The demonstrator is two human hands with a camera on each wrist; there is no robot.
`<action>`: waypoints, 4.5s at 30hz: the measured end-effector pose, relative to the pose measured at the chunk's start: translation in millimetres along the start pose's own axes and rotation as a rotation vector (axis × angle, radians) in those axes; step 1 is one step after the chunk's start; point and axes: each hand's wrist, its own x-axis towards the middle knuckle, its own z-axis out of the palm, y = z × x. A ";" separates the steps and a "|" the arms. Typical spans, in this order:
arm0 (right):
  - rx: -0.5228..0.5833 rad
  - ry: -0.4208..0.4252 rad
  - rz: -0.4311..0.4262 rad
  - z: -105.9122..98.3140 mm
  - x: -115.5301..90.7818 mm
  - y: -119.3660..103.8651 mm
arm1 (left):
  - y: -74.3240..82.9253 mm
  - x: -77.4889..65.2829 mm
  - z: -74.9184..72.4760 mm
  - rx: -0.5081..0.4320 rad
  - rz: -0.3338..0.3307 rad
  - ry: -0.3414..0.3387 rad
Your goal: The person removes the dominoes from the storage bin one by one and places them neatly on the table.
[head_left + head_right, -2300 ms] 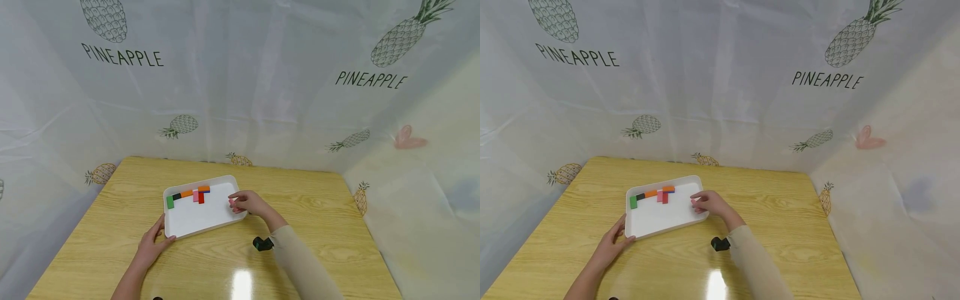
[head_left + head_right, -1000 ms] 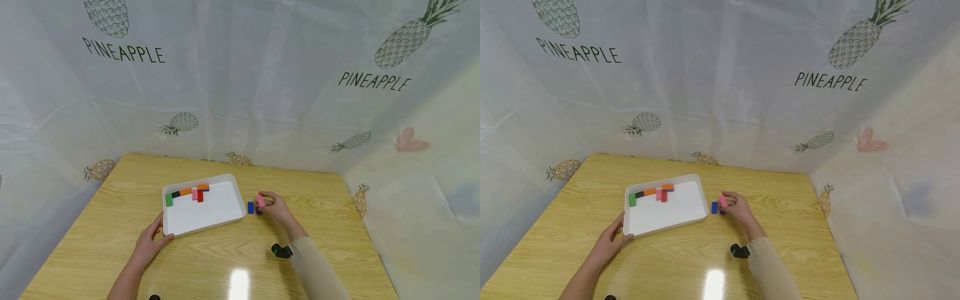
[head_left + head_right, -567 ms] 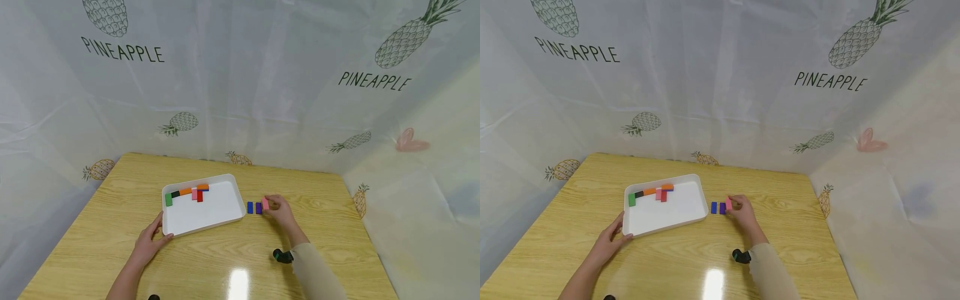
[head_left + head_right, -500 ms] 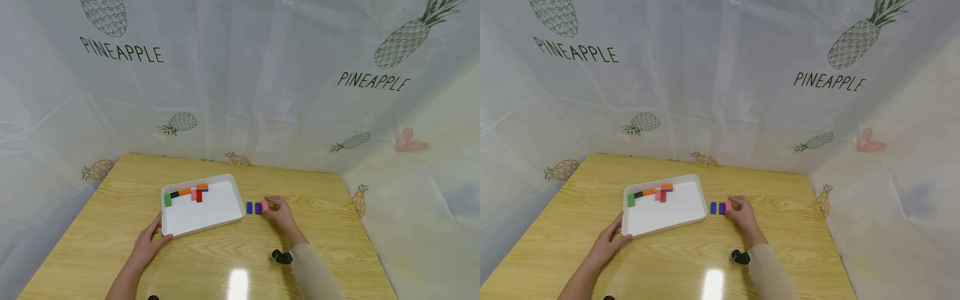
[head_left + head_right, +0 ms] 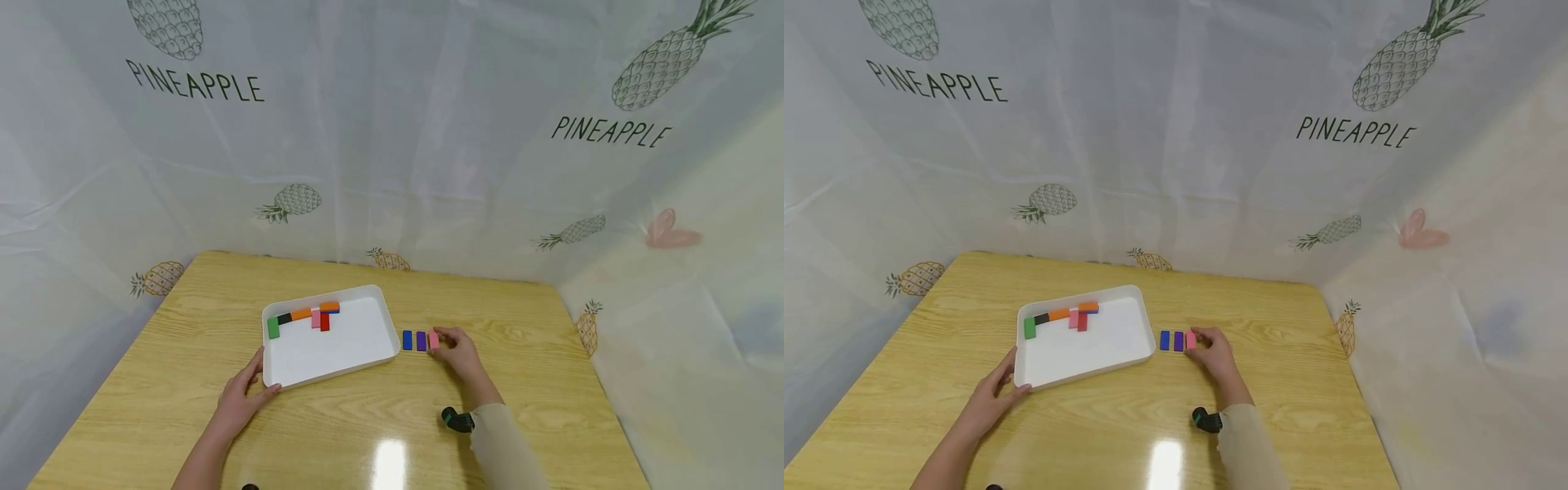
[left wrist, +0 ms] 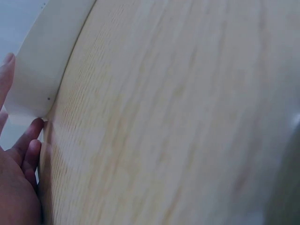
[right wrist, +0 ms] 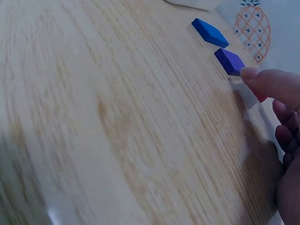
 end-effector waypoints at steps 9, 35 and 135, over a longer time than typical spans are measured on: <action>-0.071 -0.008 -0.023 1.8 1.8 0.5 | -0.6 0.8 -0.7 0.000 -0.018 -0.013; -0.139 -0.034 -0.038 -2.1 2.9 0.0 | -2.2 1.2 -0.2 0.011 -0.055 -0.028; -0.389 -0.380 -0.256 190.6 56.6 -121.6 | -7.5 2.2 2.2 0.001 -0.073 -0.018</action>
